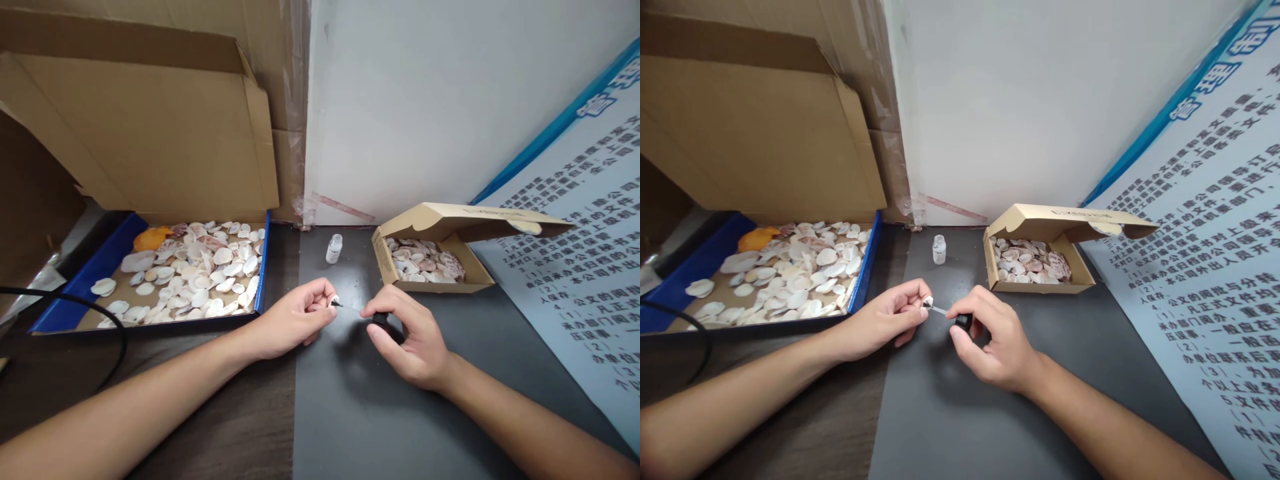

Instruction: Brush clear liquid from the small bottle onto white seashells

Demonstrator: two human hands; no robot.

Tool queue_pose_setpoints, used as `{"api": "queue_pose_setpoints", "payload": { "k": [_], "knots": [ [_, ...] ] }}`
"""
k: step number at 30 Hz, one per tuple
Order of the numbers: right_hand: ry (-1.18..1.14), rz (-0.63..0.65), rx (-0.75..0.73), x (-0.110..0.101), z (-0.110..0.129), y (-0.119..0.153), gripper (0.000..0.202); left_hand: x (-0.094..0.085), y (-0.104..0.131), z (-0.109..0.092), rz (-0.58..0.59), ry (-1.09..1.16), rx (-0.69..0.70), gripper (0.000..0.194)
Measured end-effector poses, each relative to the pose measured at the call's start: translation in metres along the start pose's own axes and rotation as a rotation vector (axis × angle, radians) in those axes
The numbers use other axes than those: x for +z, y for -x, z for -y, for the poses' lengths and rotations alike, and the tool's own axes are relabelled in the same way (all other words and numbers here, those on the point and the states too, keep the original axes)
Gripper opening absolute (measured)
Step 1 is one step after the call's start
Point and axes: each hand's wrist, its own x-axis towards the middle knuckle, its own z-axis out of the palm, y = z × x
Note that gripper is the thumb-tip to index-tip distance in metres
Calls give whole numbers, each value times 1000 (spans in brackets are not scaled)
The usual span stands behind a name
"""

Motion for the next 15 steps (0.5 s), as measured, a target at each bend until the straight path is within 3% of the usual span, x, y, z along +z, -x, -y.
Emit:
{"api": "queue_pose_setpoints", "payload": {
  "k": [5, 9, 15],
  "knots": [
    [49, -52, 44, -1, 1, -1, 11, 0, 0, 0, -5, -18, 3, 38],
    [6, -9, -10, -1, 2, -2, 13, 0, 1, 0, -2, -6, 3, 39],
    [28, -32, 30, -1, 1, -1, 12, 0, 0, 0, 2, -11, 15, 40]
  ]
}}
